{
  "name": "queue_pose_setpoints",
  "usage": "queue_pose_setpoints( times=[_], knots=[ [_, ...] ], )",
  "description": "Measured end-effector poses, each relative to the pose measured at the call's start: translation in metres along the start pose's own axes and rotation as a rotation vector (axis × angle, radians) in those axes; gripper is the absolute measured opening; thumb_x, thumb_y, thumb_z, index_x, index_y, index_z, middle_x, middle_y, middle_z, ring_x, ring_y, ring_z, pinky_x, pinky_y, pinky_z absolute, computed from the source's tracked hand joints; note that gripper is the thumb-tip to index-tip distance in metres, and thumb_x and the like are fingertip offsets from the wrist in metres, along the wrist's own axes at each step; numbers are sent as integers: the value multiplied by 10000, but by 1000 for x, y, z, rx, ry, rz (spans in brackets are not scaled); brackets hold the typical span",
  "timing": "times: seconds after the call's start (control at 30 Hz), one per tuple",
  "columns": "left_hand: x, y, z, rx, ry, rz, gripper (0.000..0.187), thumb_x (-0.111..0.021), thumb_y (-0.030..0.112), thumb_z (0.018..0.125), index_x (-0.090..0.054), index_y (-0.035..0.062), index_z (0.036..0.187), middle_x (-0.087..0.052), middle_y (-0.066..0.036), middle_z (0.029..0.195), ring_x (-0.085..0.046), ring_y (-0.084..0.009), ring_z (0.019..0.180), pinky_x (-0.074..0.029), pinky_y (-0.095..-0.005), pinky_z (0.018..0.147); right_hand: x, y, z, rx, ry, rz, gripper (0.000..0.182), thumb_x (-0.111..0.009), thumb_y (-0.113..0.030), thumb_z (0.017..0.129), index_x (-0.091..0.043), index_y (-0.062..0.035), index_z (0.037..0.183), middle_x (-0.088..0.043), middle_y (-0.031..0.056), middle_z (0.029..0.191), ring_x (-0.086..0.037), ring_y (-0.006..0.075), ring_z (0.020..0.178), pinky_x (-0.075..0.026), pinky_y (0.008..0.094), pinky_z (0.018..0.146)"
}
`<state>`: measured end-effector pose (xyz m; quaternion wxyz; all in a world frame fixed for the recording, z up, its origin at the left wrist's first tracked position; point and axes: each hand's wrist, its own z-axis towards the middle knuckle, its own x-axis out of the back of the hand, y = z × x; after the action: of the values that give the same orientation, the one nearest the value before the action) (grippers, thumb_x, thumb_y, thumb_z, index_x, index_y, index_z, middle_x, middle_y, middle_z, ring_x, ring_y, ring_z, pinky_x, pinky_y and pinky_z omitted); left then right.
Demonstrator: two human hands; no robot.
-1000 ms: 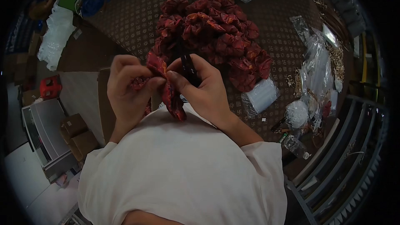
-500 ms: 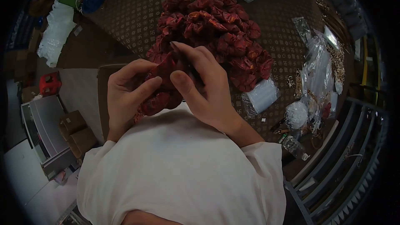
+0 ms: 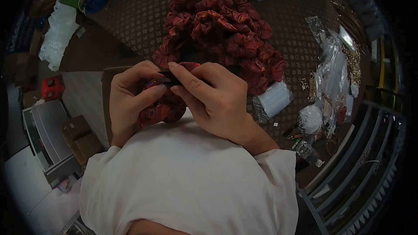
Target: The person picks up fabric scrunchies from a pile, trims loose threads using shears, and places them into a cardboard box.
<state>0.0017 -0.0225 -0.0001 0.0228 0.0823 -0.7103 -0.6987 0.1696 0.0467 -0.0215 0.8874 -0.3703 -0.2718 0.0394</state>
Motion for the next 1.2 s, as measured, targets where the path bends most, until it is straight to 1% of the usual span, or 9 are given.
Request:
queue_pose_setpoints(
  times=[0.17,0.23,0.47,0.57,0.63,0.77,0.87,0.93,1.2],
  knots=[
    [1,4,-1,49,-3,-5,170,-658,-45,694,-642,-15,860,-593,-19,793,-528,-64,737,-410,-186,662,1,1,0,41,7,-26,382,-718,-87,672,-646,-76,1048,-555,44,686,-518,165,552,-419,268,453],
    [1,5,0,42,-5,5,172,-659,-42,693,-642,-15,862,-592,-19,790,-526,-64,734,-407,-186,660,5,0,0,68,-53,-76,416,-695,15,660,-638,-52,1067,-576,71,744,-536,151,596,-432,250,488],
    [0,7,0,34,-17,69,172,-658,-26,696,-643,-13,867,-588,-20,774,-522,-64,724,-400,-189,651,5,-1,-1,60,-48,-67,415,-703,21,644,-648,-56,1049,-566,68,699,-530,151,589,-419,248,476],
    [1,5,0,8,-42,107,156,-654,-21,702,-645,-12,857,-591,-18,779,-527,-63,731,-404,-190,654,7,0,0,-102,-43,58,310,-690,-87,733,-639,-52,1037,-536,51,685,-518,151,560,-413,259,473],
    [1,5,-1,49,-31,39,149,-647,-21,707,-642,-12,856,-592,-16,783,-530,-62,733,-412,-191,661,13,2,5,-414,-50,249,286,-652,-116,797,-612,-29,1067,-551,49,729,-532,125,641,-426,232,567],
    [-2,9,-3,182,-4,-201,121,-620,-15,733,-625,-10,854,-596,-12,798,-540,-58,742,-431,-192,687,1,17,1,-481,142,539,328,-650,-153,811,-580,-10,1098,-568,29,795,-530,102,728,-416,209,656],
    [2,6,-3,213,-10,-249,120,-598,-11,755,-608,-10,874,-596,-18,822,-553,-62,759,-449,-200,716,5,15,3,-470,-41,529,371,-678,-140,780,-561,8,1100,-594,20,882,-550,100,794,-435,211,710],
    [2,6,-3,228,18,-305,126,-593,-11,759,-602,-12,885,-595,-23,838,-561,-70,775,-455,-205,730,9,11,3,-719,-131,787,313,-686,-100,758,-582,16,1029,-610,35,913,-570,100,835,-460,225,736],
    [1,8,0,147,-1,-220,218,-607,-10,754,-591,-17,971,-590,-34,871,-582,-102,809,-468,-217,750,21,2,8,-850,-128,1024,197,-669,-36,754,-606,-6,937,-623,37,864,-585,94,813,-474,217,726]
  ],
)
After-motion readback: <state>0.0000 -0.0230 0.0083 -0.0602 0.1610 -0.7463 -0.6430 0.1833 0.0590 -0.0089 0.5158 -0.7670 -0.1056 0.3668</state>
